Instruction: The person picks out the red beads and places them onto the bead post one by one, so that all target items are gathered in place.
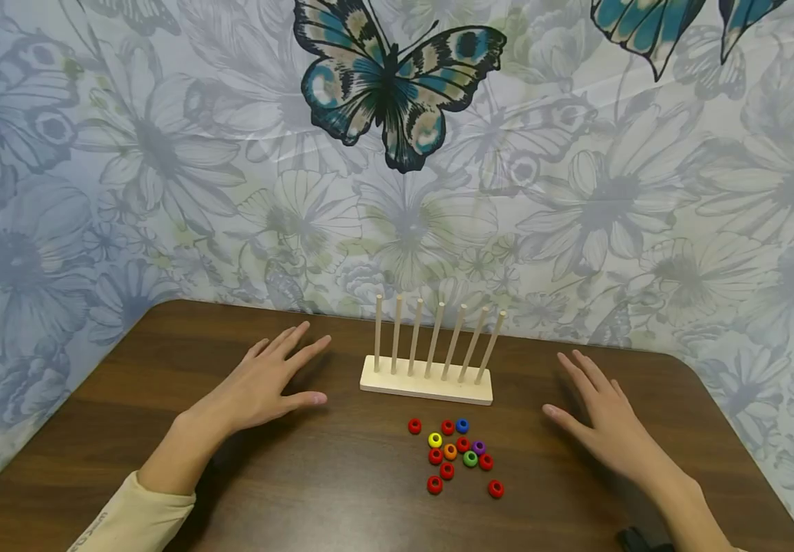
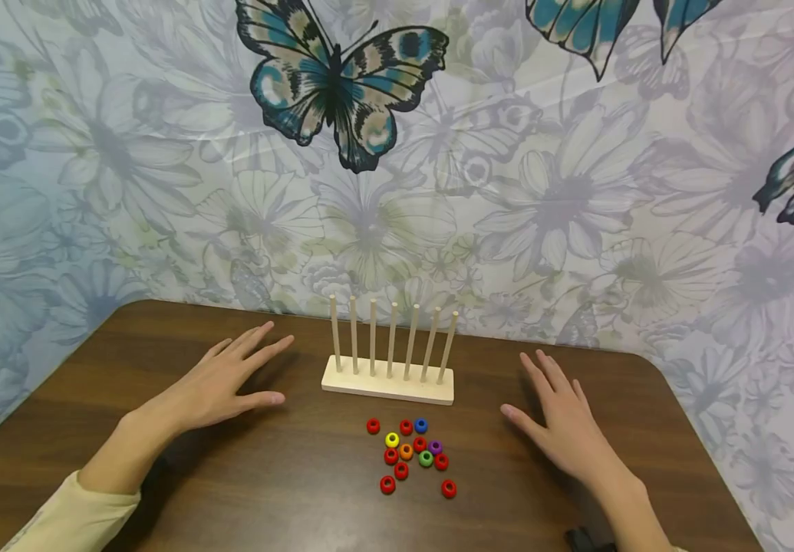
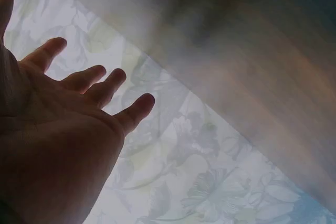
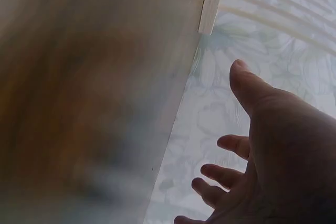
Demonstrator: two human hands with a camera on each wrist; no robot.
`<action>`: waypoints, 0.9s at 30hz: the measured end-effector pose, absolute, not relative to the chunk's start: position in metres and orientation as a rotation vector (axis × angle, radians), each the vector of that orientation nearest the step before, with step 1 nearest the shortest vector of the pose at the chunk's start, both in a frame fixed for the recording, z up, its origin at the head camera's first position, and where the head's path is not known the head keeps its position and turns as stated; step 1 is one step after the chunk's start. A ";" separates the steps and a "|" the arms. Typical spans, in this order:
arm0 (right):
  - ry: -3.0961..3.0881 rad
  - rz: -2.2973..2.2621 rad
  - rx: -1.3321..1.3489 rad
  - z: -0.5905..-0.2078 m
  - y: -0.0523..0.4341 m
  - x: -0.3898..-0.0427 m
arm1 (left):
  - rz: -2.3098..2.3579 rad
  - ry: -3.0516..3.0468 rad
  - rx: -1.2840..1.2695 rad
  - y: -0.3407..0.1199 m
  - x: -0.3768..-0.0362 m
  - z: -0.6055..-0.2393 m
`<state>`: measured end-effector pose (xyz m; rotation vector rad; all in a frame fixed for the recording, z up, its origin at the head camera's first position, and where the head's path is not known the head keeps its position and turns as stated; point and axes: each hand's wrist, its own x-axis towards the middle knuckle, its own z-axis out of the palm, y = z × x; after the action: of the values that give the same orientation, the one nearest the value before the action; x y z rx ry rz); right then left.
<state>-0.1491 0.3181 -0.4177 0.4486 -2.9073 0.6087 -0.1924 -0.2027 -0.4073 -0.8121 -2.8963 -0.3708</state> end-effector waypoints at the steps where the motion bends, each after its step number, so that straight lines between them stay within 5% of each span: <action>1: -2.909 0.620 0.451 -0.418 0.315 -0.151 | -0.375 -2.894 -0.821 -0.202 -0.192 -0.407; 27: -2.957 0.915 0.478 -0.422 0.241 -0.190 | -0.639 -2.837 -0.955 -0.165 -0.181 -0.404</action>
<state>-0.1902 0.2406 -0.4223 0.4782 -2.9567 0.9147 -0.1812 -0.1651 -0.4039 -0.9550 -2.8374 -0.6394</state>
